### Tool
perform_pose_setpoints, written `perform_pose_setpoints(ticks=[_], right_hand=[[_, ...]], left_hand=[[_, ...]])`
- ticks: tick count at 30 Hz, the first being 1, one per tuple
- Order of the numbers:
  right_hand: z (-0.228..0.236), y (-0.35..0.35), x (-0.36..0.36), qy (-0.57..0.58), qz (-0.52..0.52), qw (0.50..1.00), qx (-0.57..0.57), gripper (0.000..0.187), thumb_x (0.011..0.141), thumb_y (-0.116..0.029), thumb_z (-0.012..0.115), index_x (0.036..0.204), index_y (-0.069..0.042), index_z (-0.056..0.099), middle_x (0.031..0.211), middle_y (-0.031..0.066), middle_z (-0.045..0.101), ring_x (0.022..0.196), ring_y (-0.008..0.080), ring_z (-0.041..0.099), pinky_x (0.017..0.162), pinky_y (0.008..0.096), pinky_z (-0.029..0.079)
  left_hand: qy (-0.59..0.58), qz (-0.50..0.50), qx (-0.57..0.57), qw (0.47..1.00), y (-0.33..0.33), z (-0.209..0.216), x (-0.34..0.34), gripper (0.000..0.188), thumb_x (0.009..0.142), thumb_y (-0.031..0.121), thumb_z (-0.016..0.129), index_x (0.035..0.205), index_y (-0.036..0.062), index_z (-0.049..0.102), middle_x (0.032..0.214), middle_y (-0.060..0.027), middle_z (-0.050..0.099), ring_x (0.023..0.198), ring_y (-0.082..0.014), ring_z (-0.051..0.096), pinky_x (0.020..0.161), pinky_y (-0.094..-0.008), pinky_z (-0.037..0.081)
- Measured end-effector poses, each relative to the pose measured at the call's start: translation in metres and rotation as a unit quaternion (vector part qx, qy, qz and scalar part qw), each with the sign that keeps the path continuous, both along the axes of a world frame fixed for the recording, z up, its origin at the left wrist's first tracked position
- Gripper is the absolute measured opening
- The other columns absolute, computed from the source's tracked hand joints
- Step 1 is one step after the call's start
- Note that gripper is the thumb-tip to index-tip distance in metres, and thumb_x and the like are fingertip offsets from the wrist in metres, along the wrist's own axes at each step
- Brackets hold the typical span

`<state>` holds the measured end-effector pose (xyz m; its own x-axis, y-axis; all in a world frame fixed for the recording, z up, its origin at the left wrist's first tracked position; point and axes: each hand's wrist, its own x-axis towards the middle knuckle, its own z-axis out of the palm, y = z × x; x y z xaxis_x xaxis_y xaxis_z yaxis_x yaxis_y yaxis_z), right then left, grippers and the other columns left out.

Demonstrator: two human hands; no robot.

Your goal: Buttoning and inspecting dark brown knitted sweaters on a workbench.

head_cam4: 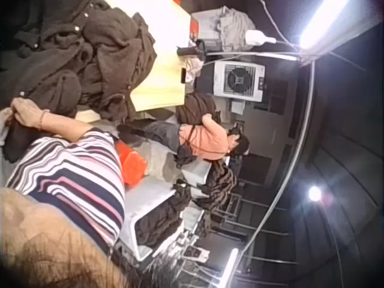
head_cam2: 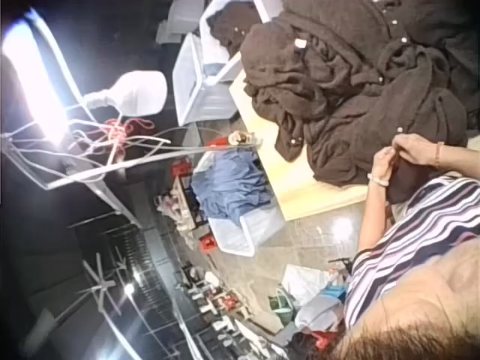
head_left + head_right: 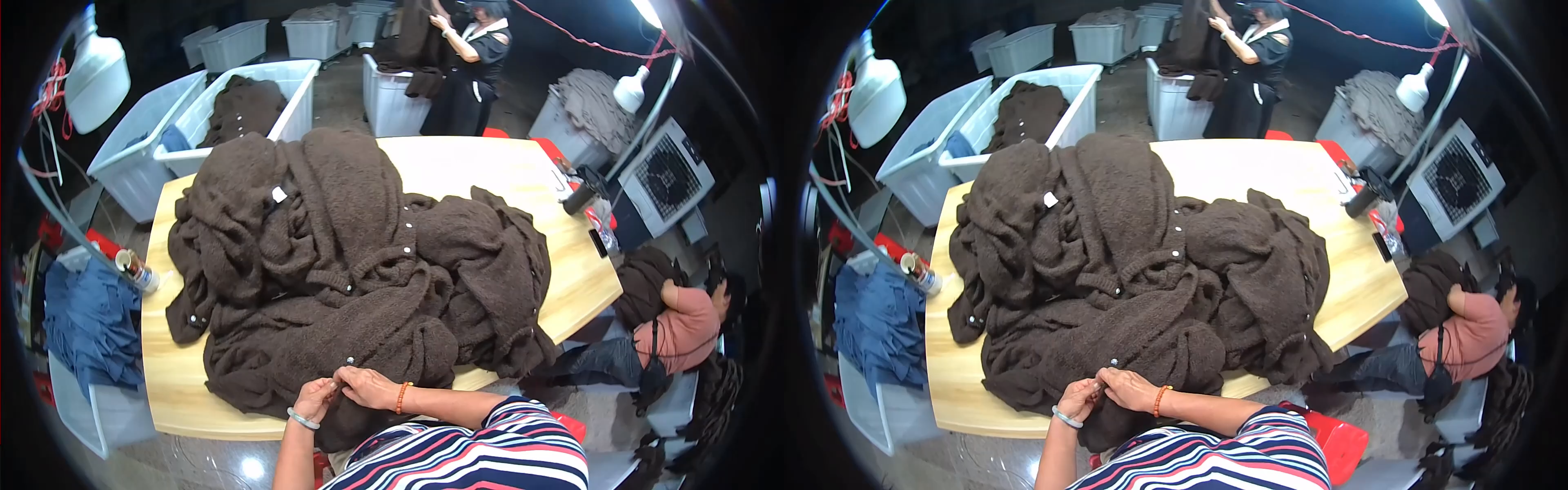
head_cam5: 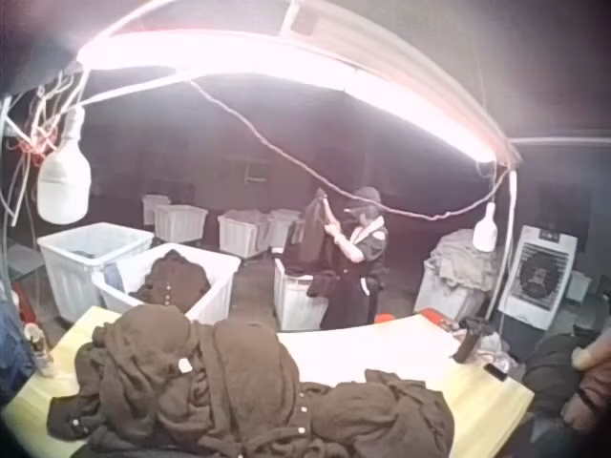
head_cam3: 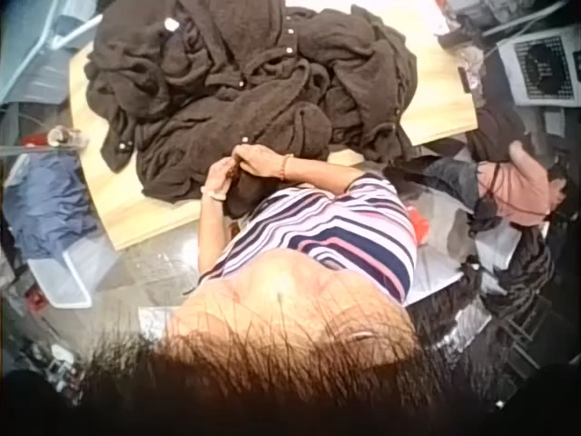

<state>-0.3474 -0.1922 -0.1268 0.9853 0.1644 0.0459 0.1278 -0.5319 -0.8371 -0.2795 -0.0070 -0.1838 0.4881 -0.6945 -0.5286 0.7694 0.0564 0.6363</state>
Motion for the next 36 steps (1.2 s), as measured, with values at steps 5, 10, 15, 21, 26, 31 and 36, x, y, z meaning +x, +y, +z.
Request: perform_pose_setpoints(ticks=[5, 10, 15, 21, 26, 31, 36], right_hand=[[-0.011, 0.003, -0.002, 0.008, -0.002, 1.0, -0.013, 0.026, 0.084, -0.008, 0.059, 0.107, 0.003, 0.058, 0.097, 0.0207, 0.06, 0.093, 0.0379, 0.061, 0.081, 0.0434, 0.05], [-0.019, -0.004, 0.0, 0.007, 0.001, 1.0, -0.009, 0.024, 0.082, -0.01, 0.058, 0.102, 0.003, 0.06, 0.092, 0.0205, 0.06, 0.089, 0.0391, 0.061, 0.079, 0.0448, 0.049], [-0.02, -0.008, 0.001, 0.012, 0.009, 0.999, -0.051, 0.018, 0.081, -0.013, 0.058, 0.088, 0.004, 0.06, 0.088, 0.0217, 0.06, 0.083, 0.0396, 0.062, 0.075, 0.0453, 0.05], [-0.026, -0.005, 0.001, -0.002, 0.026, 0.999, -0.043, 0.016, 0.081, -0.01, 0.058, 0.085, 0.004, 0.062, 0.085, 0.0228, 0.062, 0.081, 0.0398, 0.063, 0.075, 0.0444, 0.051], [-0.03, -0.002, 0.002, -0.008, 0.032, 0.995, -0.093, 0.011, 0.076, -0.005, 0.058, 0.081, 0.004, 0.062, 0.084, 0.0204, 0.062, 0.082, 0.0376, 0.062, 0.075, 0.043, 0.051], [-0.023, -0.01, 0.003, 0.014, 0.005, 0.999, -0.047, 0.015, 0.073, 0.002, 0.056, 0.085, 0.004, 0.064, 0.086, 0.0225, 0.06, 0.088, 0.0385, 0.061, 0.081, 0.0429, 0.05], [-0.023, -0.007, 0.002, 0.057, 0.006, 0.998, -0.034, 0.018, 0.078, 0.004, 0.052, 0.092, 0.005, 0.065, 0.092, 0.0241, 0.058, 0.091, 0.0398, 0.06, 0.084, 0.0438, 0.05]], left_hand=[[0.036, 0.012, -0.018, 0.999, 0.005, -0.002, 0.003, 0.004, 0.089, 0.006, 0.065, 0.086, 0.0036, 0.064, 0.079, -0.0006, 0.062, 0.069, -0.0075, 0.053, 0.066, -0.0202, 0.041], [-0.066, 0.023, 0.044, 0.997, -0.001, 0.011, -0.002, 0.011, 0.087, 0.002, 0.066, 0.097, 0.0014, 0.064, 0.089, -0.0021, 0.064, 0.08, -0.0077, 0.057, 0.073, -0.0205, 0.046], [-0.403, 0.009, 0.136, 0.905, -0.009, 0.021, -0.02, 0.021, 0.083, 0.001, 0.065, 0.104, -0.0034, 0.062, 0.092, -0.0067, 0.066, 0.085, -0.0153, 0.064, 0.078, -0.0279, 0.052], [-0.595, -0.041, 0.201, 0.777, -0.014, 0.039, -0.01, 0.01, 0.08, -0.004, 0.06, 0.088, -0.0013, 0.064, 0.082, -0.0159, 0.064, 0.076, -0.0315, 0.064, 0.071, -0.0353, 0.05], [-0.556, -0.039, 0.22, 0.801, -0.011, 0.024, -0.012, 0.008, 0.083, 0.001, 0.058, 0.088, -0.0001, 0.064, 0.083, -0.0155, 0.064, 0.079, -0.0315, 0.064, 0.072, -0.0354, 0.05], [-0.536, -0.007, 0.221, 0.815, -0.016, 0.021, -0.013, 0.01, 0.082, 0.001, 0.059, 0.09, 0.0, 0.064, 0.085, -0.0153, 0.065, 0.079, -0.031, 0.065, 0.07, -0.0354, 0.05], [-0.51, -0.008, 0.25, 0.823, -0.015, 0.02, -0.015, 0.007, 0.083, 0.0, 0.059, 0.087, -0.0007, 0.065, 0.082, -0.0134, 0.066, 0.075, -0.026, 0.066, 0.069, -0.0324, 0.05]])
